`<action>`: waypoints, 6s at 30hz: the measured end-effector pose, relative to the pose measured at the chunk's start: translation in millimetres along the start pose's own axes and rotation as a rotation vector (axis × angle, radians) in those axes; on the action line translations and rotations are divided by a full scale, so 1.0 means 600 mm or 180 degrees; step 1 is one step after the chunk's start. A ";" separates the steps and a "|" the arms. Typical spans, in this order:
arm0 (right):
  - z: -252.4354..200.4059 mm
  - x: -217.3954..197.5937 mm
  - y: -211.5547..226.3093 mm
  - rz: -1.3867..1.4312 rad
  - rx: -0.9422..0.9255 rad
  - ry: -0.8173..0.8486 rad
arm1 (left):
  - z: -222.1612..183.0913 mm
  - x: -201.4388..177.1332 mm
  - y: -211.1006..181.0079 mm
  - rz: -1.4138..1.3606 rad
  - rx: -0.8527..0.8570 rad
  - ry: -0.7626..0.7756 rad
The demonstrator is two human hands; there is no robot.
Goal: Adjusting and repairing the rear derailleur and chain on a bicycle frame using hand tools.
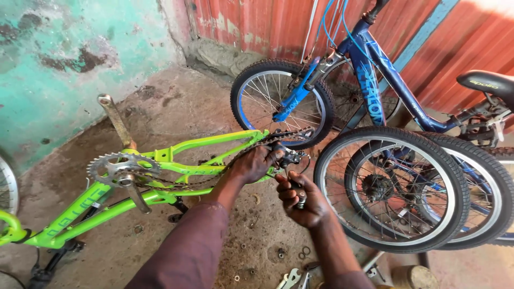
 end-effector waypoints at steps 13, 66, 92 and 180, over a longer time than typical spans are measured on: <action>0.014 0.069 0.130 -0.8690 -0.1039 -0.0863 | 0.003 0.015 -0.024 -0.0358 0.0238 -0.0013; -0.011 -0.119 0.006 -0.4801 -0.3424 -0.2458 | -0.156 0.114 -0.052 0.3061 0.1018 -0.1435; -0.094 0.125 0.032 -0.3251 -0.1508 -0.1413 | -0.433 0.049 -0.061 0.1030 -0.0479 0.0023; -0.076 0.245 0.003 -0.6541 -0.2221 0.1086 | -0.288 0.124 0.129 -0.3951 -0.1714 -0.1033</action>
Point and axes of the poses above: each hand's wrist, its own z-axis towards the middle knuckle, its own x-axis out of the palm, y = z × x, the point moved 10 cm from there along z, towards the middle knuckle, and after that the axes turned 11 degrees about -x, right-handed, at the moved point
